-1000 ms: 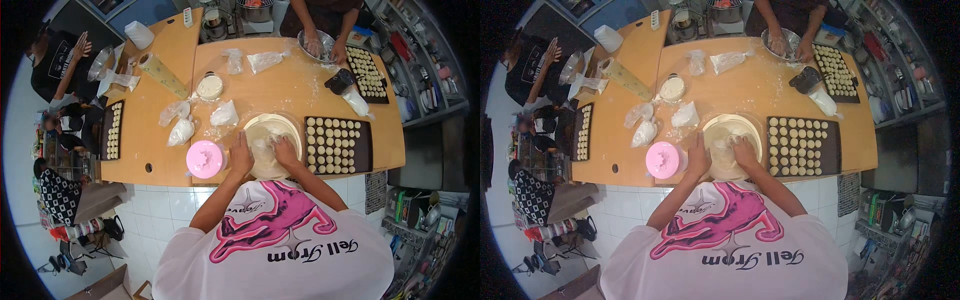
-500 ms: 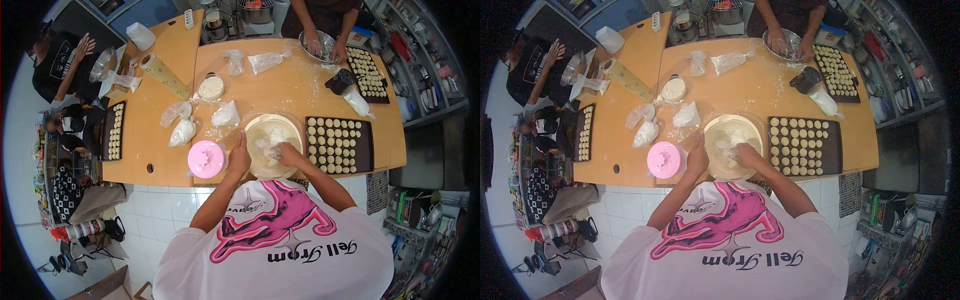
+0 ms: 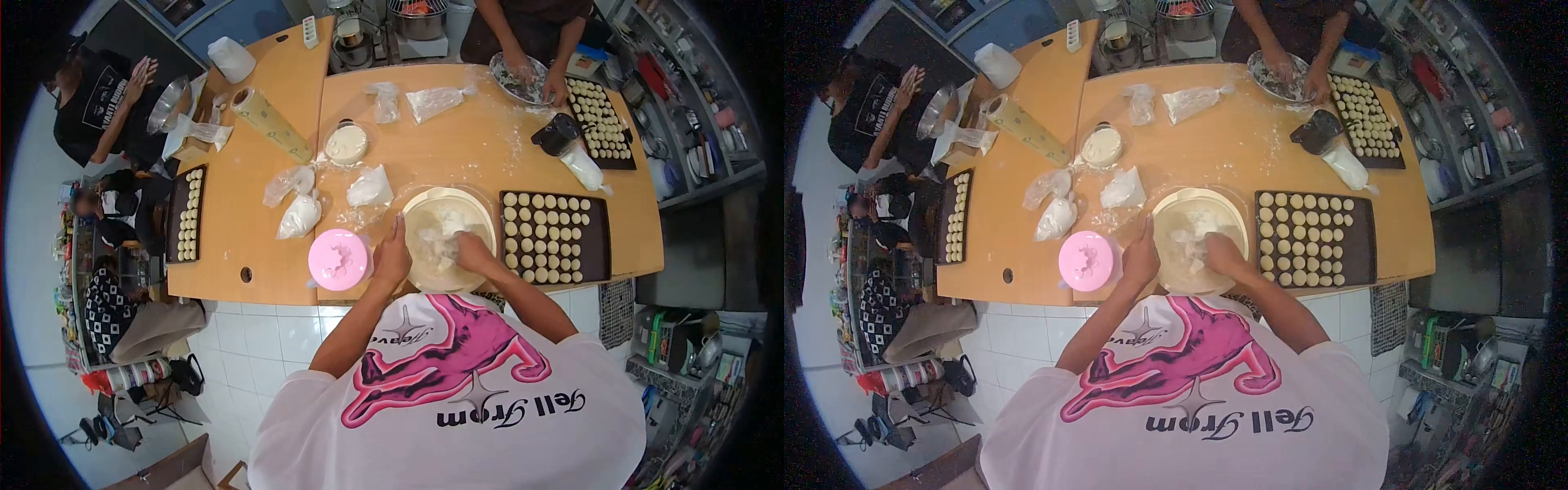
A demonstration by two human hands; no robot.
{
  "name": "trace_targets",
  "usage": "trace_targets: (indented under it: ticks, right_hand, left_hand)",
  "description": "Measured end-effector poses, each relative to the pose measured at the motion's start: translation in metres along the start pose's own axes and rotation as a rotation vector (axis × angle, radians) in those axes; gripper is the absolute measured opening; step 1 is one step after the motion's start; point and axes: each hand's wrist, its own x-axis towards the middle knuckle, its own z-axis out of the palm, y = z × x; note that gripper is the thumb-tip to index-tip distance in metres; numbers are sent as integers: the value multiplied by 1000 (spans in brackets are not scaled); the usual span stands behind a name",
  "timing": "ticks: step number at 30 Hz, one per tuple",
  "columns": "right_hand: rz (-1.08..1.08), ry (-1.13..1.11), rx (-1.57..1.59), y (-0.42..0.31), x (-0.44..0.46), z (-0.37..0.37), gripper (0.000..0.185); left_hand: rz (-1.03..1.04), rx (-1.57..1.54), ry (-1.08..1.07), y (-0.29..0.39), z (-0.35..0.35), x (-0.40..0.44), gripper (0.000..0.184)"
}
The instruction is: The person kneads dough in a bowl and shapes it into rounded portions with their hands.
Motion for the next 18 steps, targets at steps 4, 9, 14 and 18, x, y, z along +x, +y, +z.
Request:
trace_targets:
  ticks: [4, 9, 14, 18]
  right_hand:
    - [97, 66, 105, -56, 3, -51, 27]
    - [-113, 122, -272, -41, 29, 12, 25]
    - [-208, 113, -425, -43, 27, 14, 24]
    - [81, -109, 40, -33, 40, -15, 20]
  left_hand:
    - [9, -2, 8, -1, -1, -2, 71]
    - [18, 1, -10, 1, -3, 0, 71]
    - [-1, 34, -56, 3, -8, 1, 70]
    - [13, -46, -34, -3, -4, 0, 66]
